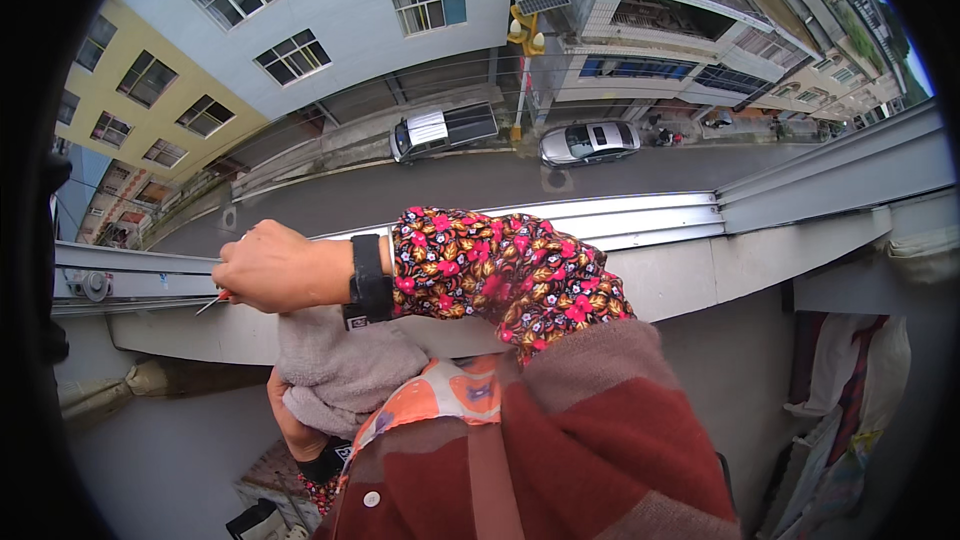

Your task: The person wipes the window frame and sill with a cloth, repeatedly folding and repositioning the cloth while cleaning different sections of the frame. The person occasionally dips the cloth into a nearby bucket of water to continue cleaning.

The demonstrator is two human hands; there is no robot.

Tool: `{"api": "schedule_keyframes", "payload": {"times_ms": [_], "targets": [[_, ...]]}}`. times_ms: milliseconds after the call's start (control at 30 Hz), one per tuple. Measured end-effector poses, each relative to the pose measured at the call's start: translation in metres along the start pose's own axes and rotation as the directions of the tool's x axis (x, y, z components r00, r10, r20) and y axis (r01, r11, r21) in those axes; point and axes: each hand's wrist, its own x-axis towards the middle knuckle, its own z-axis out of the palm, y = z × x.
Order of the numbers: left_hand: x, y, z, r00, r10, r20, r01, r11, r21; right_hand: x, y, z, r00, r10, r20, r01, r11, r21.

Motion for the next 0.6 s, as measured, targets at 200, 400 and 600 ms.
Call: {"api": "schedule_keyframes", "payload": {"times_ms": [200, 400, 600], "targets": [[0.008, -0.006, -0.001, 0.995, 0.060, -0.083, -0.083, 0.945, -0.316, -0.060, 0.027, -0.005, 0.925, 0.109, 0.364, -0.239, 0.911, 0.336], [0.024, 0.002, -0.005, 0.973, 0.229, -0.035, -0.231, 0.948, -0.219, -0.061, 0.025, -0.006, 0.895, 0.195, 0.401, -0.315, 0.913, 0.260], [0.018, 0.003, -0.036, 0.974, 0.182, -0.133, -0.199, 0.971, -0.131, -0.051, 0.020, -0.029, 0.961, 0.269, 0.064, -0.277, 0.926, 0.256]]}}
